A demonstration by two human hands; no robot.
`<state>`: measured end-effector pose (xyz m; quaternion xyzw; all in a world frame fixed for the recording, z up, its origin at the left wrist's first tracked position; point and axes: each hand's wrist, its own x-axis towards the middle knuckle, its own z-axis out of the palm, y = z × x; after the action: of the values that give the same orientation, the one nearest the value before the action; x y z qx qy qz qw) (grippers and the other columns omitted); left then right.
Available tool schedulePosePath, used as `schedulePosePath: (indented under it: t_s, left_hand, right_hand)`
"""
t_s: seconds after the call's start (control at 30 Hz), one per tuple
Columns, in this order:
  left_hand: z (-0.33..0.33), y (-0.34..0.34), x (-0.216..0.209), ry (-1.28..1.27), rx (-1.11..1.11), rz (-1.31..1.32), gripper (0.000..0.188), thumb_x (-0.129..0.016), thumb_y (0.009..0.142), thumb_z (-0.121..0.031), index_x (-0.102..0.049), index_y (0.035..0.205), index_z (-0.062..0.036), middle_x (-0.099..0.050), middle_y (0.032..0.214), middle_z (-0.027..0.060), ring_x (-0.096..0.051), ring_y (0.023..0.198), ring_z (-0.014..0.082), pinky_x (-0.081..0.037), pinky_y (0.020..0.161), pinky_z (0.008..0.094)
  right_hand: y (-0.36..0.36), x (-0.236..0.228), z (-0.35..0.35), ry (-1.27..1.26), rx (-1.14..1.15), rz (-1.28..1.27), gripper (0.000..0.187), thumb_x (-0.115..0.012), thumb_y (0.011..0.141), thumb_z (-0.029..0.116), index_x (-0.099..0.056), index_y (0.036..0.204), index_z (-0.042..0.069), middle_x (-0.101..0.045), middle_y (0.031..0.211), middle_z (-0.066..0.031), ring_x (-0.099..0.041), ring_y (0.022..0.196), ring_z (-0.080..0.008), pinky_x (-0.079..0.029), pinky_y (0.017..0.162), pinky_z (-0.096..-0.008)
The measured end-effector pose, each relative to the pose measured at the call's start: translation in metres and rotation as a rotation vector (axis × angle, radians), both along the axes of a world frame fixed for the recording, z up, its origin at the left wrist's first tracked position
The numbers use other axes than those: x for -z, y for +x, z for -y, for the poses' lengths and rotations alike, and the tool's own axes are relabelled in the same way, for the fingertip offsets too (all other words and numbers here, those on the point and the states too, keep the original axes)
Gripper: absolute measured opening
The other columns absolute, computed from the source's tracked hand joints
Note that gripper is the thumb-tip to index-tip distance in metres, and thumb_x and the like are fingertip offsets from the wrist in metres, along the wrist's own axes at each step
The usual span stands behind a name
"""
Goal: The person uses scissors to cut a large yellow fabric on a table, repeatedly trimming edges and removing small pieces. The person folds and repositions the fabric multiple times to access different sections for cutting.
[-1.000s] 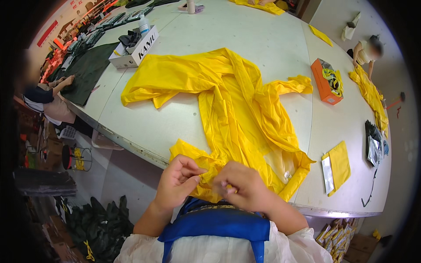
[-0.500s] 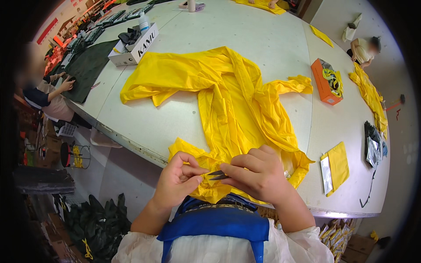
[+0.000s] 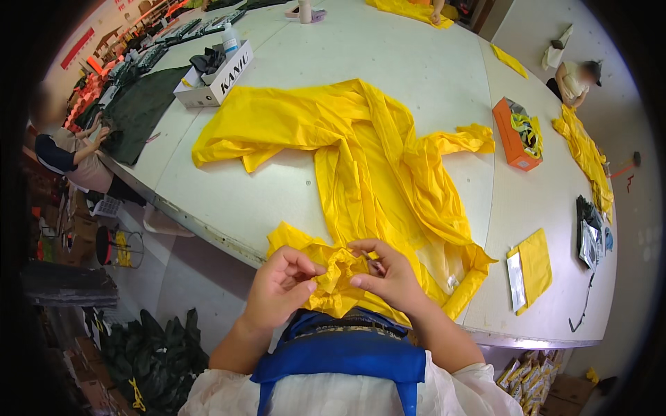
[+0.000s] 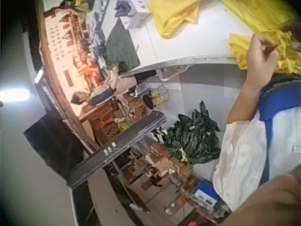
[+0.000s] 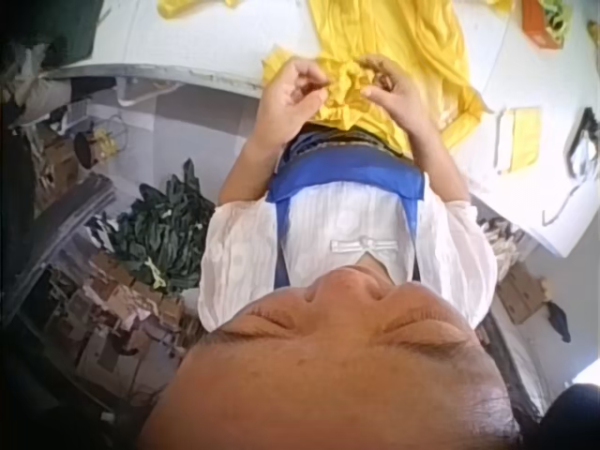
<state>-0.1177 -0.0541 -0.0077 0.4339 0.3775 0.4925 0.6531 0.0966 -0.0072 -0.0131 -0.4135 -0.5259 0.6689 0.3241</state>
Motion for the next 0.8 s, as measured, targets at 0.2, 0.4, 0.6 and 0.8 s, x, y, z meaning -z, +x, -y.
schedulePosePath:
  t_s: [0.2,0.4,0.6,0.8]
  left_hand:
    - [-0.006,-0.007,-0.008,0.678,-0.178,-0.752,0.052,-0.07,0.073,-0.005,-0.046,0.118,-0.0024,-0.057,0.111,0.0161,-0.057,0.098,0.0278,-0.043,0.091,0.034]
    - [0.009,-0.011,0.002,0.103,-0.102,-0.765,0.071,-0.076,0.069,-0.01,-0.038,0.129,-0.0041,-0.055,0.118,0.0204,-0.055,0.112,0.0292,-0.042,0.095,0.0355]
    - [0.017,-0.008,0.001,0.174,-0.084,-0.645,0.057,-0.07,0.072,-0.002,-0.046,0.124,-0.0062,-0.062,0.11,0.018,-0.061,0.105,0.0251,-0.048,0.088,0.0325]
    - [0.014,-0.005,0.001,0.663,-0.216,-1.008,0.043,-0.061,0.073,0.004,-0.054,0.115,-0.0065,-0.062,0.105,0.0145,-0.062,0.092,0.0301,-0.05,0.08,0.034]
  right_hand:
    - [-0.01,0.003,-0.002,0.256,-0.034,0.116,0.017,-0.071,0.076,0.005,-0.065,0.091,0.001,-0.052,0.076,0.0005,-0.045,0.067,-0.0068,-0.035,0.057,-0.0214]
    - [-0.018,0.002,0.005,0.54,-0.116,0.144,0.026,-0.073,0.068,-0.003,-0.067,0.092,0.005,-0.055,0.079,-0.0055,-0.052,0.068,-0.0147,-0.04,0.059,-0.024]
    - [-0.003,0.031,-0.019,-0.243,-0.24,-0.349,0.076,-0.081,0.063,0.006,-0.044,0.13,0.0,-0.054,0.122,-0.0079,-0.051,0.072,-0.0083,-0.042,0.063,-0.0218]
    - [-0.026,0.059,-0.008,-0.025,-0.139,0.011,0.039,-0.073,0.07,0.001,-0.055,0.106,0.001,-0.059,0.093,-0.0005,-0.054,0.079,-0.0087,-0.043,0.071,-0.0214]
